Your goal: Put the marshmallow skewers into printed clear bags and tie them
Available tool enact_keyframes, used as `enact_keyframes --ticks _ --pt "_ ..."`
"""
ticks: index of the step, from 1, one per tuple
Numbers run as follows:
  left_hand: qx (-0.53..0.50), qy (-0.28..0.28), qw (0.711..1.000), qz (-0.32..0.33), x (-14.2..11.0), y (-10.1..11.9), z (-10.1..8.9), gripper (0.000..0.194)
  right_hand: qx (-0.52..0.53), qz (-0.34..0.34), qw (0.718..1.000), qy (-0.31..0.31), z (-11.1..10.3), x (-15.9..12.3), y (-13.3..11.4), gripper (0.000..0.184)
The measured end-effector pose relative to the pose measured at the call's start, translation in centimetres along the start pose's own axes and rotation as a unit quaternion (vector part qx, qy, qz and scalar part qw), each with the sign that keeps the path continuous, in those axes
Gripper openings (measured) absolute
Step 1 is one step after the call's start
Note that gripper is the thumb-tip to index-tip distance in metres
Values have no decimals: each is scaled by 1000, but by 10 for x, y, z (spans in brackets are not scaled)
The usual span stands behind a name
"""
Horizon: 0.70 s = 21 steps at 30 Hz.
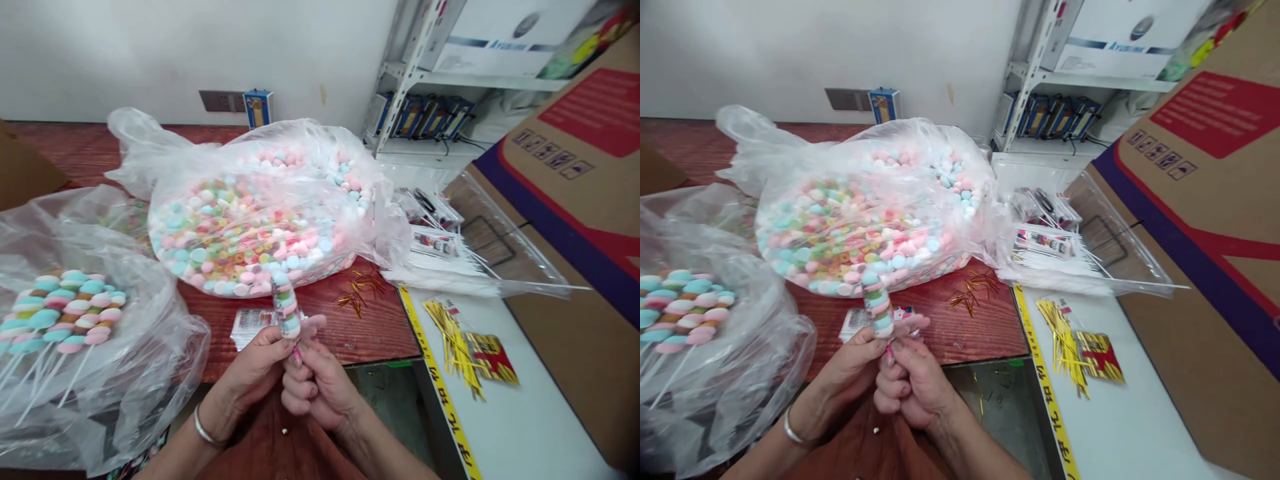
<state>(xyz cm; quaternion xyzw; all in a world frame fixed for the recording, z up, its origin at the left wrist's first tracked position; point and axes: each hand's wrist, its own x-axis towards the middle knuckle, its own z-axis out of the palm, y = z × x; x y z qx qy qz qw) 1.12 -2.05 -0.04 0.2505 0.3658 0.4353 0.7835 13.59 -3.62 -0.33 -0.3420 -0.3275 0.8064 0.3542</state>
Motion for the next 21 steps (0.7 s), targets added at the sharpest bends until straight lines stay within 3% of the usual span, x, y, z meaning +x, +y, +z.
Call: enact_keyframes --ticks 3,6,8,9,10,12,16,21 --pt "15 -6 1000 -7 1 -3 -6 36 -76 1 997 12 -5 -4 -3 44" --pt "149 78 984 67 2 0 -12 28 -177 -55 978 96 -28 -6 -14 37" --pt "257 137 948 129 2 7 -15 24 -310 -123 919 211 -53 -7 -24 24" --pt "300 157 929 147 1 12 -17 23 -451 -163 829 288 -67 -9 -28 25" --pt "332 171 914 157 0 17 -18 23 -509 -174 773 336 -81 -10 -31 24" --pt "373 185 893 172 -3 25 -19 21 -575 -177 698 388 -107 -10 -35 26" --pt "425 188 860 209 -2 30 -14 19 -640 -178 636 393 -130 -1 -40 25" --pt "465 184 840 210 1 30 -7 12 -721 -179 575 342 -125 25 -54 16"
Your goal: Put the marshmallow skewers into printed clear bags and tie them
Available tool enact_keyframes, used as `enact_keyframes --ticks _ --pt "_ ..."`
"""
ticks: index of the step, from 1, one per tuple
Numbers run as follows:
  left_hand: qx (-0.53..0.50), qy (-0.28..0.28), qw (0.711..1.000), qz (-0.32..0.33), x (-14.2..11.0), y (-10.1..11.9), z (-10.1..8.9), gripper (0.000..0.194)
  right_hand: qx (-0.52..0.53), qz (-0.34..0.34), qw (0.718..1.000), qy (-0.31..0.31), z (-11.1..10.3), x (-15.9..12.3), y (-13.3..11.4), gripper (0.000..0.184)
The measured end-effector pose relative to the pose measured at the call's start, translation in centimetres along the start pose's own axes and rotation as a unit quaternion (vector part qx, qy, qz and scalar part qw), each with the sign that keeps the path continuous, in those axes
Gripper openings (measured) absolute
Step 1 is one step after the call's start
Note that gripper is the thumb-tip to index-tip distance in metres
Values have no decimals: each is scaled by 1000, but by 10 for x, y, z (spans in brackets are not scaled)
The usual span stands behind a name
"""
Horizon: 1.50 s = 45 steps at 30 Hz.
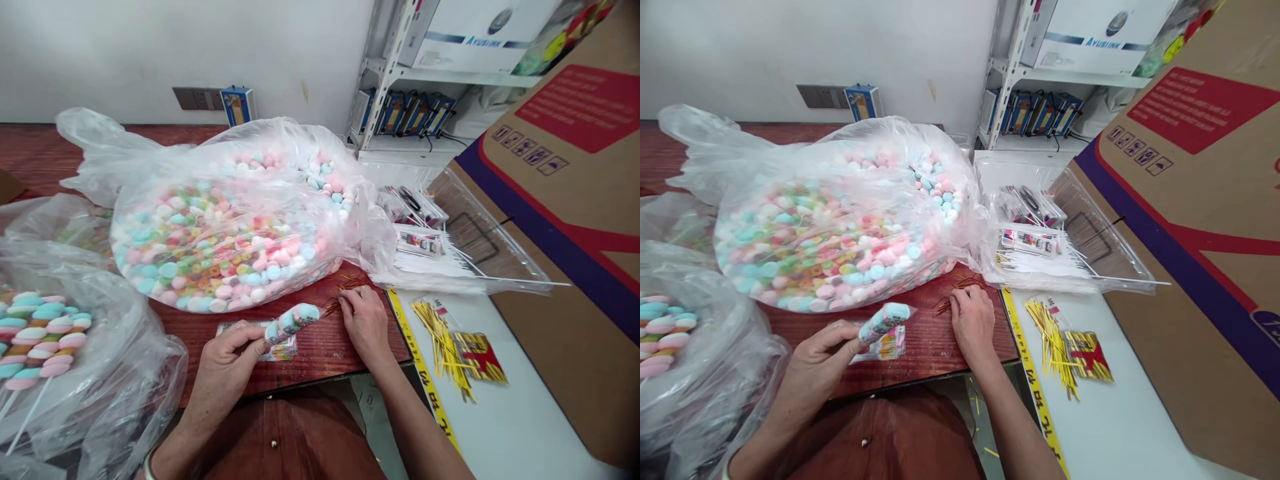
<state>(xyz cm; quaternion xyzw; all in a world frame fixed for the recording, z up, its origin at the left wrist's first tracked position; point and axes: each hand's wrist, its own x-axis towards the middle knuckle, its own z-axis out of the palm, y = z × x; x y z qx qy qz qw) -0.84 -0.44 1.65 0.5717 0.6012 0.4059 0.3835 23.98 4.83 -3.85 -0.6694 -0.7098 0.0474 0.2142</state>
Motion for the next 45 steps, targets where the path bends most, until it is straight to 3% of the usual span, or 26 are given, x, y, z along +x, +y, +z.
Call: enact_keyframes --ticks 7,11,14,19,24,26,29,32,33,35,37,39,41,43,45 --pt "72 -25 994 83 3 -5 -4 18 -89 -70 993 -27 4 21 -2 16" --pt "172 -69 973 136 3 -5 2 34 -115 -96 989 -16 -14 14 -13 17" --pt "237 -79 954 165 0 2 16 34 -128 -141 982 10 -32 3 -33 24" --pt "195 -31 955 220 -1 10 37 27 -85 -223 968 79 -43 -20 -69 27" --pt "266 17 921 282 -1 1 38 32 -12 -240 962 127 -34 -34 -85 17" --pt "246 30 926 285 0 -1 36 28 2 -239 962 130 -28 -36 -89 15" --pt "140 65 962 226 4 1 37 22 59 -214 963 154 -20 -37 -93 12" --pt "-81 75 993 42 11 7 42 11 237 -102 957 131 -11 -34 -99 14" --pt "-172 71 982 -26 13 8 44 7 317 -45 942 97 -8 -32 -101 15" --pt "-337 57 932 -125 16 10 49 11 470 61 880 13 -5 -28 -105 18" --pt "-446 37 879 -165 17 11 52 20 570 122 810 -53 -5 -24 -106 17" --pt "-495 10 850 -179 18 10 52 24 599 127 784 -100 -7 -21 -105 17" --pt "-484 -6 859 -169 17 7 50 22 562 99 811 -126 -9 -19 -101 17" --pt "-389 -10 914 -115 15 3 45 17 494 62 860 -115 -11 -19 -95 19" --pt "-228 -9 974 -2 13 -2 40 16 430 33 899 -77 -12 -21 -90 17"
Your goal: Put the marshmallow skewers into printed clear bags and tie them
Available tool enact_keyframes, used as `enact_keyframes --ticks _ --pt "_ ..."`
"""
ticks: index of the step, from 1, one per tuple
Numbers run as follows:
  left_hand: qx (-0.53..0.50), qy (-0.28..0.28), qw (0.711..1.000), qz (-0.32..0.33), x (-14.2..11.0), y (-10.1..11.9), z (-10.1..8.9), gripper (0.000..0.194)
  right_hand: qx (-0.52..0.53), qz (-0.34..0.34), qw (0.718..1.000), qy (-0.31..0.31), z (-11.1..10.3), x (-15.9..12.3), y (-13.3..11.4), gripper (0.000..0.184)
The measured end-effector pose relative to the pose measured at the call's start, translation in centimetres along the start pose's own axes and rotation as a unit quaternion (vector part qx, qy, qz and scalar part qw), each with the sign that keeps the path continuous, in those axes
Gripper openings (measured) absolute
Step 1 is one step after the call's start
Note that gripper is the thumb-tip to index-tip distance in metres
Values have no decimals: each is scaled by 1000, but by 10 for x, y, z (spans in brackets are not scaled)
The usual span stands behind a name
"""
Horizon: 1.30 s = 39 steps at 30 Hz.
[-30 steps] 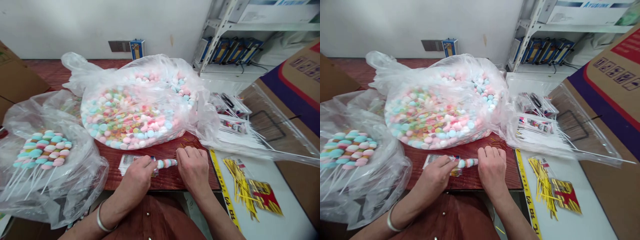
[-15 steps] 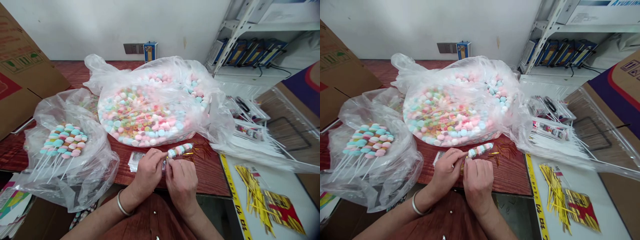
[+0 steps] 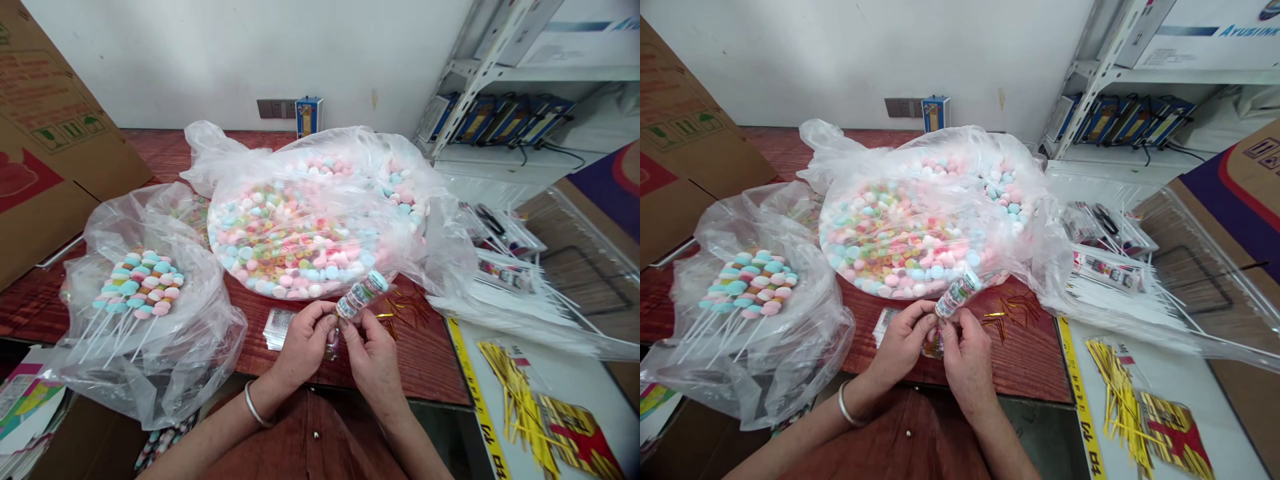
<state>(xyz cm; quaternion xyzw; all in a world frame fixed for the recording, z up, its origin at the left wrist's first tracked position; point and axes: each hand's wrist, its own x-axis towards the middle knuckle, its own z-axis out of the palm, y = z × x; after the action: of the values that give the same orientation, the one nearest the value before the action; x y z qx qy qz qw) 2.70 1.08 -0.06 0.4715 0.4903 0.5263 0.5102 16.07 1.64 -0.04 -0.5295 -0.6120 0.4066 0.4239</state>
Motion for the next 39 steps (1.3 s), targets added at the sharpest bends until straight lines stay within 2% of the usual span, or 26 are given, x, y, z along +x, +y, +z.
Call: enact_keyframes --ticks 2,4,6,9,11,13,15,17,19,23,27,30,33,35,37,39 --pt "146 -23 982 116 -1 -1 -6 24 -45 -30 998 15 -3 -2 1 15" --pt "199 -37 964 175 -1 1 -10 33 -46 -44 998 8 -5 -5 -1 15" --pt "174 -61 969 165 0 7 -14 37 -2 -42 998 -41 -7 -6 -6 16" --pt "94 -169 975 112 3 23 -23 38 81 -20 986 -146 -15 -7 -14 15" --pt "110 -249 957 104 3 32 -30 34 105 0 982 -157 -23 -9 -18 22" --pt "195 -278 931 136 1 36 -33 37 112 19 985 -129 -32 -13 -21 27" --pt "280 -259 908 171 -3 33 -32 43 118 37 983 -135 -40 -18 -23 28" --pt "306 -230 906 183 -8 28 -27 48 136 59 974 -174 -45 -24 -24 29" --pt "297 -226 910 181 -14 24 -21 50 161 78 967 -184 -48 -28 -23 29" --pt "246 -231 924 178 -26 30 -11 51 162 79 973 -144 -52 -32 -21 28" --pt "137 -240 955 112 -31 48 -11 50 61 18 985 -157 -50 -41 -24 28" --pt "67 -268 959 62 -28 57 -19 46 1 -18 990 -139 -45 -45 -23 23" --pt "74 -298 950 61 -28 58 -29 43 32 2 996 -88 -45 -40 -20 26" --pt "99 -273 955 64 -30 55 -32 40 49 -3 996 -73 -44 -37 -20 26" --pt "46 -241 969 16 -35 52 -34 28 40 -26 993 -107 -39 -37 -26 24" --pt "-54 -220 973 -47 -41 50 -35 21 9 -60 986 -157 -26 -41 -35 25"
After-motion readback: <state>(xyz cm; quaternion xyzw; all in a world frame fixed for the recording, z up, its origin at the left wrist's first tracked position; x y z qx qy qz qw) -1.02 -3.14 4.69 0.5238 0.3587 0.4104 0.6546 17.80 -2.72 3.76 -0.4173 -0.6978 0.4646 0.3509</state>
